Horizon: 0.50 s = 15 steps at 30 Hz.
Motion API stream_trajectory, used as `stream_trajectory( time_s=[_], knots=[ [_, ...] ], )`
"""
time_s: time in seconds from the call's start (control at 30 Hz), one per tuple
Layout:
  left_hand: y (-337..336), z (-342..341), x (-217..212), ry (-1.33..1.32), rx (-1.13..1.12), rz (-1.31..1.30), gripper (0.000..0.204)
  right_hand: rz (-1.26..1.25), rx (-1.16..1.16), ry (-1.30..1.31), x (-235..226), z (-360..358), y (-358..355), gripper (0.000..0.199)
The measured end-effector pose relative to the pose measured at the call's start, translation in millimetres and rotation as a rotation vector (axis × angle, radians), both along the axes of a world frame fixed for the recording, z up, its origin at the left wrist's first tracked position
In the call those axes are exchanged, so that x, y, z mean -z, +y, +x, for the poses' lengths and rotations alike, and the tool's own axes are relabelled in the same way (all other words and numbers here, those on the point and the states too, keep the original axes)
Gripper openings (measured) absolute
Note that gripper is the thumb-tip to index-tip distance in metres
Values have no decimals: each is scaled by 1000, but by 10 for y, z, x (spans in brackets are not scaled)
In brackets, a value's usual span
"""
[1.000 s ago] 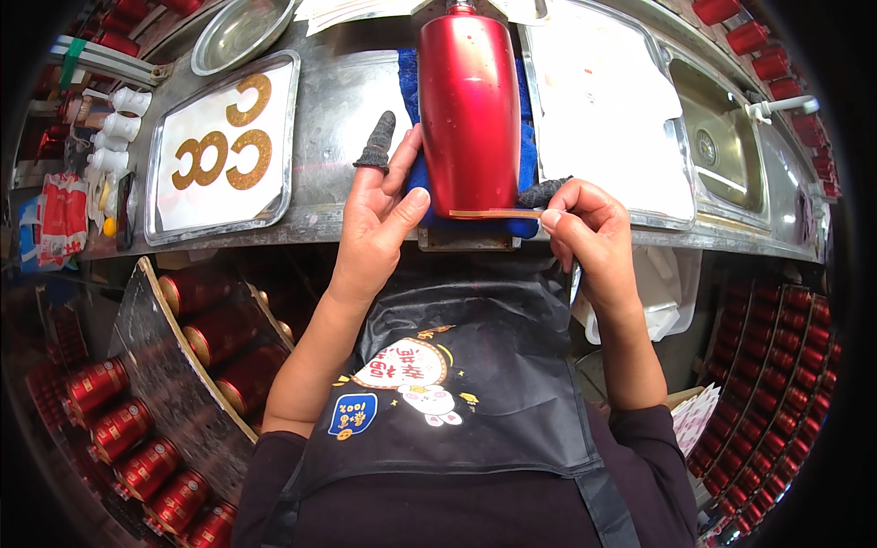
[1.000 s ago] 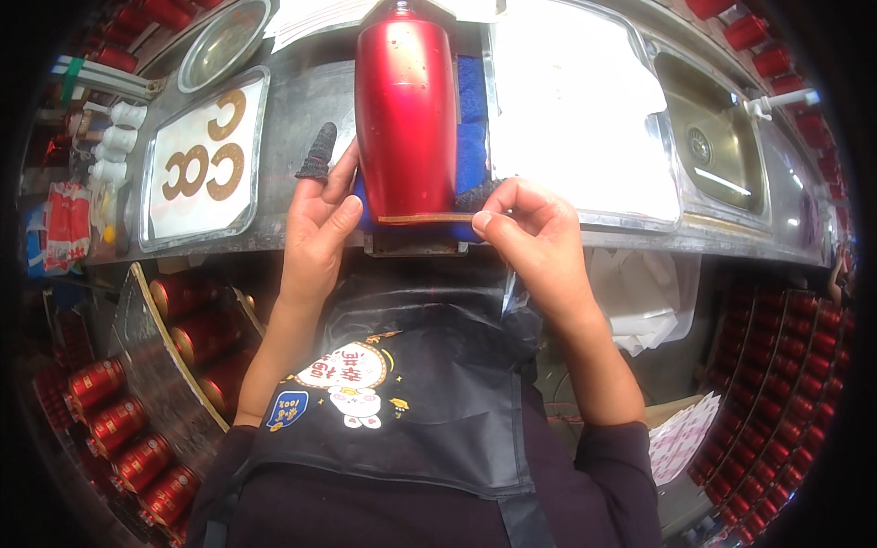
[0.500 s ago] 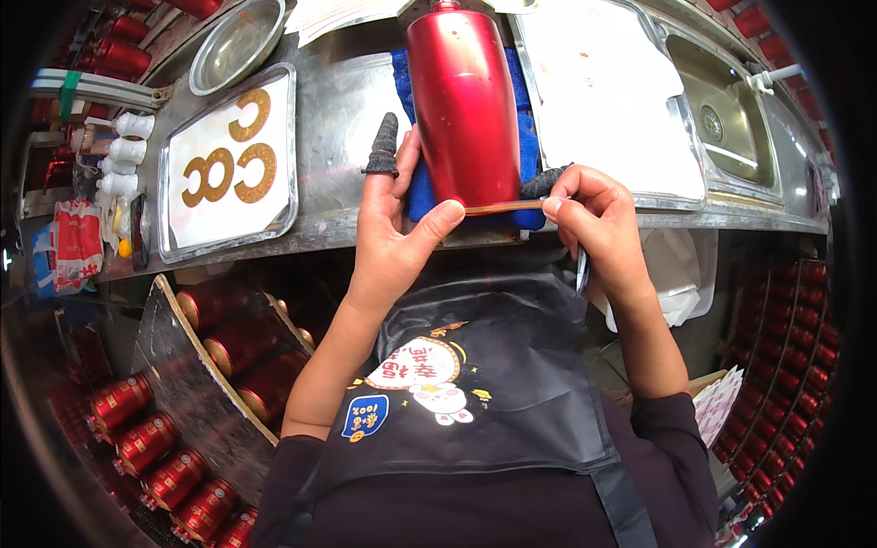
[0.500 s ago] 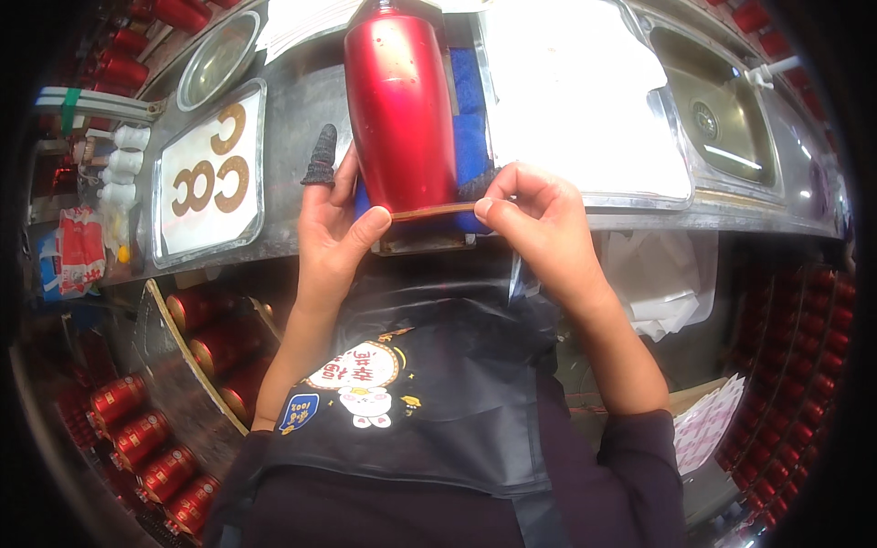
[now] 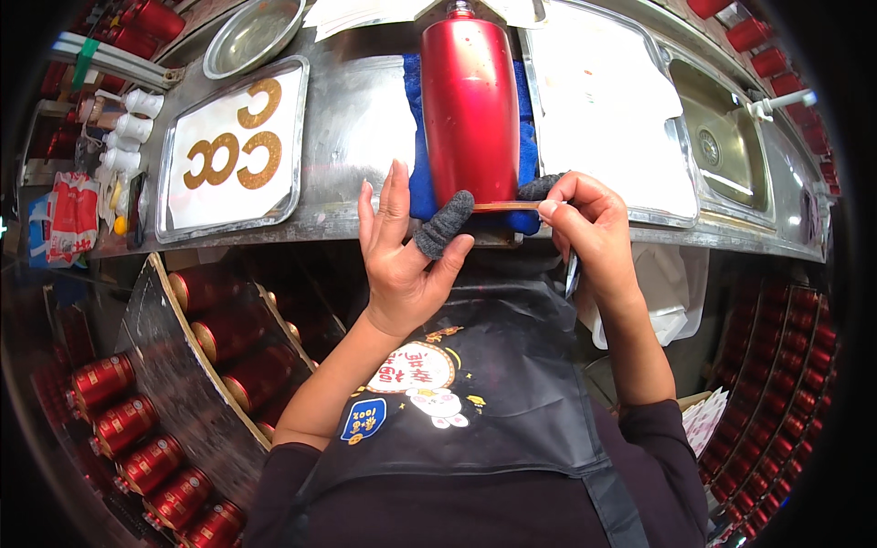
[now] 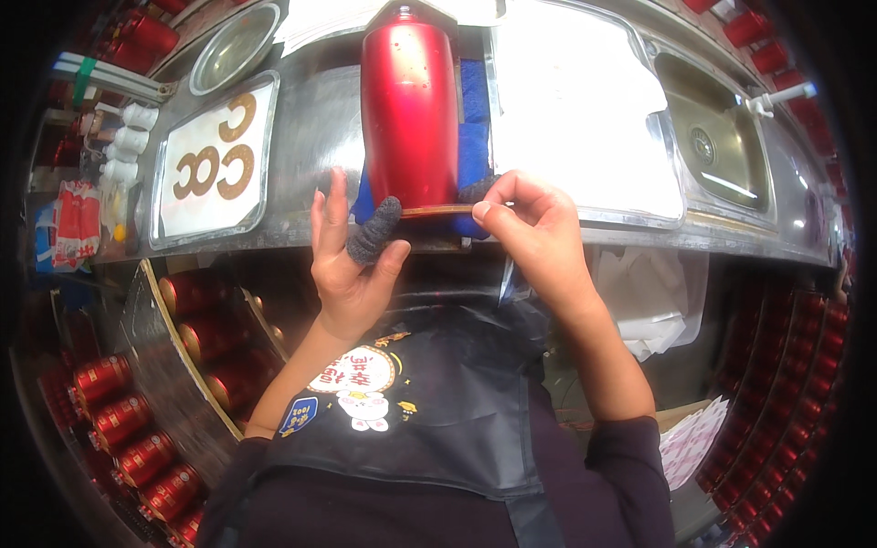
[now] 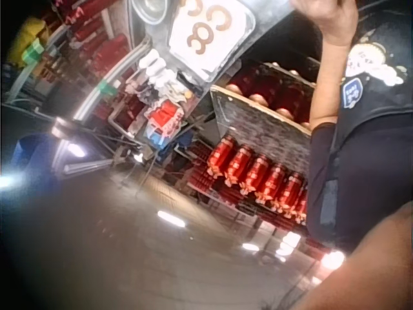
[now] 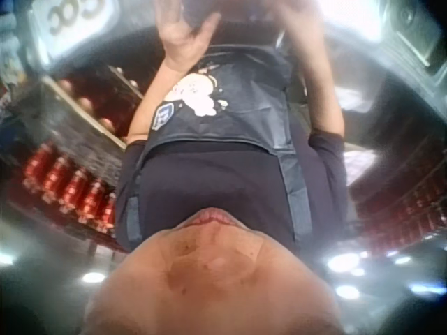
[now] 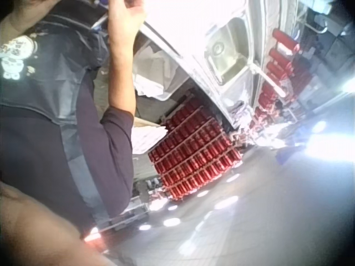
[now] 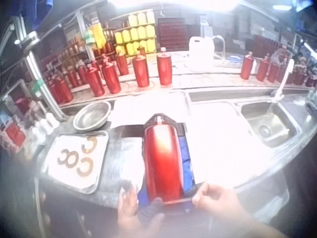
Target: The person picks up a red cylindrical container, wipes its surface with a blue cloth, and applies a gold crescent-shaped sticker to the neck. They smooth the sticker with fingers and a cloth, then place the container back on a rack. The process repeats with another container.
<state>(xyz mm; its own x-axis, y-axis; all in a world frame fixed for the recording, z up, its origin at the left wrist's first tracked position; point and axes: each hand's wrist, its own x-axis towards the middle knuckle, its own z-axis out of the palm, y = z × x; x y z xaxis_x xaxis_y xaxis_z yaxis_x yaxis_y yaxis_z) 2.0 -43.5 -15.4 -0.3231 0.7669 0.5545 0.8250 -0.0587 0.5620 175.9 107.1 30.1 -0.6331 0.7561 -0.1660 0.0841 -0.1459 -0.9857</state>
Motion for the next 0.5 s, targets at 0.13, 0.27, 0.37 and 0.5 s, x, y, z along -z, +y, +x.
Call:
stream_trajectory(
  time_s=[0.13, 0.27, 0.37, 0.5],
  knots=[
    [-37, 17, 73, 23, -47, -10, 28, -3, 2, 10, 26, -17, 7, 12],
    [-57, 37, 63, 17, -62, 0, 27, 22, 3, 18, 65, -22, 30, 13],
    [-43, 34, 17, 81, -54, 8, 27, 24, 1, 29, 100, -22, 42, 13],
    [7, 12, -86, 164, -36, -6, 26, 19, -6, 35, 131, -28, 50, 13]
  ],
)
